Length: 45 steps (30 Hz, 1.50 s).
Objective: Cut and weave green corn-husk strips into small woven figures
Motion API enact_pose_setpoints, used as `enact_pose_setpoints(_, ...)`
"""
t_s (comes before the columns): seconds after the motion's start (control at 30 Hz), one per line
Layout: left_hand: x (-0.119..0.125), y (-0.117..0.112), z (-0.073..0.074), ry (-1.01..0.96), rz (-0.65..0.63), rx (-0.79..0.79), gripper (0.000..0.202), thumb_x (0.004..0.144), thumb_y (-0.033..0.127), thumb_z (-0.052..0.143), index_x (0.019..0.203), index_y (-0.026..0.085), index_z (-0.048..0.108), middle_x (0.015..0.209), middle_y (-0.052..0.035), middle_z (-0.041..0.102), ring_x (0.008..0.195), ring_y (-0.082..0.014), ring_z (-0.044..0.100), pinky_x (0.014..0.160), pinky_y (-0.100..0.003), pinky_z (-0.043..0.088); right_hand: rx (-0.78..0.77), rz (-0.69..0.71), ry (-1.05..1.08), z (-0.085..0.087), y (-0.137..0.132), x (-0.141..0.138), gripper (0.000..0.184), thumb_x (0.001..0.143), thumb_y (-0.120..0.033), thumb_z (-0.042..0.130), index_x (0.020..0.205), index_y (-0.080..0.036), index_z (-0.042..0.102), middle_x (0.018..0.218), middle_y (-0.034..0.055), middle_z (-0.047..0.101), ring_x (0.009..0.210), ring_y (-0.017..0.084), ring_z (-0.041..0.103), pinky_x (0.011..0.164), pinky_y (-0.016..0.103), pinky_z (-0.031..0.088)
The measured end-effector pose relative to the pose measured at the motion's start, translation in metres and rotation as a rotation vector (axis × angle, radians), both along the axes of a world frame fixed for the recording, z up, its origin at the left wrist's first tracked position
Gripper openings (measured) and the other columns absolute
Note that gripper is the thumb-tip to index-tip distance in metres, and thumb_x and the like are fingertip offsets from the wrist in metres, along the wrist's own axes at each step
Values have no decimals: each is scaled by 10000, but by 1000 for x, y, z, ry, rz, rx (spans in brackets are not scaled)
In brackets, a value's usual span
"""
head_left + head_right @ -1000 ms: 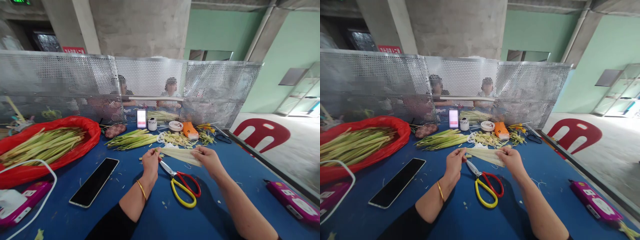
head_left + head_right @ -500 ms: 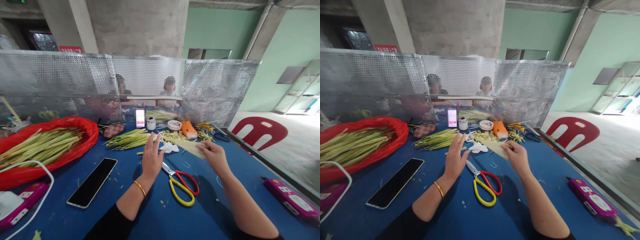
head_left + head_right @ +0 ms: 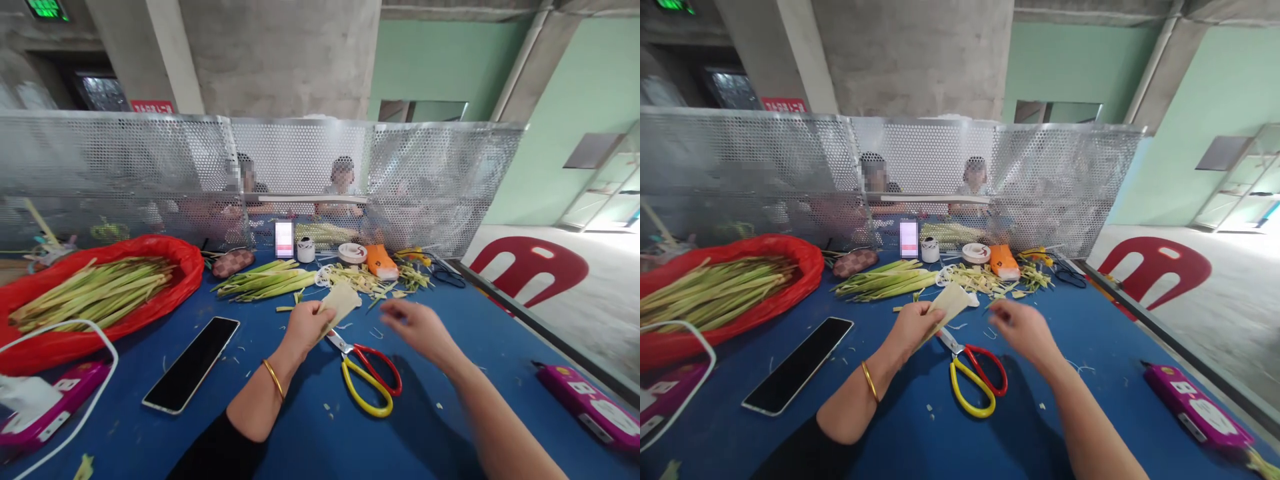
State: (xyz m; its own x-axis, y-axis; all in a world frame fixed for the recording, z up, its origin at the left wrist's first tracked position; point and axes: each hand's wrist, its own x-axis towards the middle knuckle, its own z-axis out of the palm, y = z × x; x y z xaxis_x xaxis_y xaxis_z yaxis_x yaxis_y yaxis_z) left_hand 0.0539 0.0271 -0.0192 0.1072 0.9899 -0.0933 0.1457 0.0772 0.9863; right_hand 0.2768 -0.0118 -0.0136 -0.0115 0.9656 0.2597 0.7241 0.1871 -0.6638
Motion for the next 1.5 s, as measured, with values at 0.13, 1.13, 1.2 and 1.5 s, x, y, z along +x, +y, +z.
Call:
enact_pose_setpoints(0.13,-3,7,-2,-124,93,-95,147,695,283,690,633,167,625,553,-9,630,478,-150,603,445,-218,366,-244,343,-484,-12,-21,-33,549,621,-150,618,1169,-187,594,944,104,677,759,239,621,606,292,370)
enact_pose_setpoints(1.13,-13,22,-1,-218,238,8,178,670,316,681,661,139,662,643,-39,675,429,-72,448,399,-190,262,-354,270,358,-22,1,-6,418,679,-285,720,1048,-235,531,682,-78,438,611,111,400,569,225,366)
enact_pose_setpoints(1.2,-5,22,-1,-191,173,2,167,667,307,687,642,144,666,623,-35,674,419,-76,442,398,-194,255,-353,288,392,-19,2,-6,375,699,-316,713,1022,-232,540,667,-80,411,598,107,383,557,225,346)
enact_pose_setpoints(1.5,37,32,-1,-72,-49,-49,164,669,300,733,609,159,675,607,-31,681,415,-75,425,403,-194,252,-317,170,495,-15,12,-1,440,661,-420,758,998,-170,624,565,-89,394,497,75,325,461,210,266)
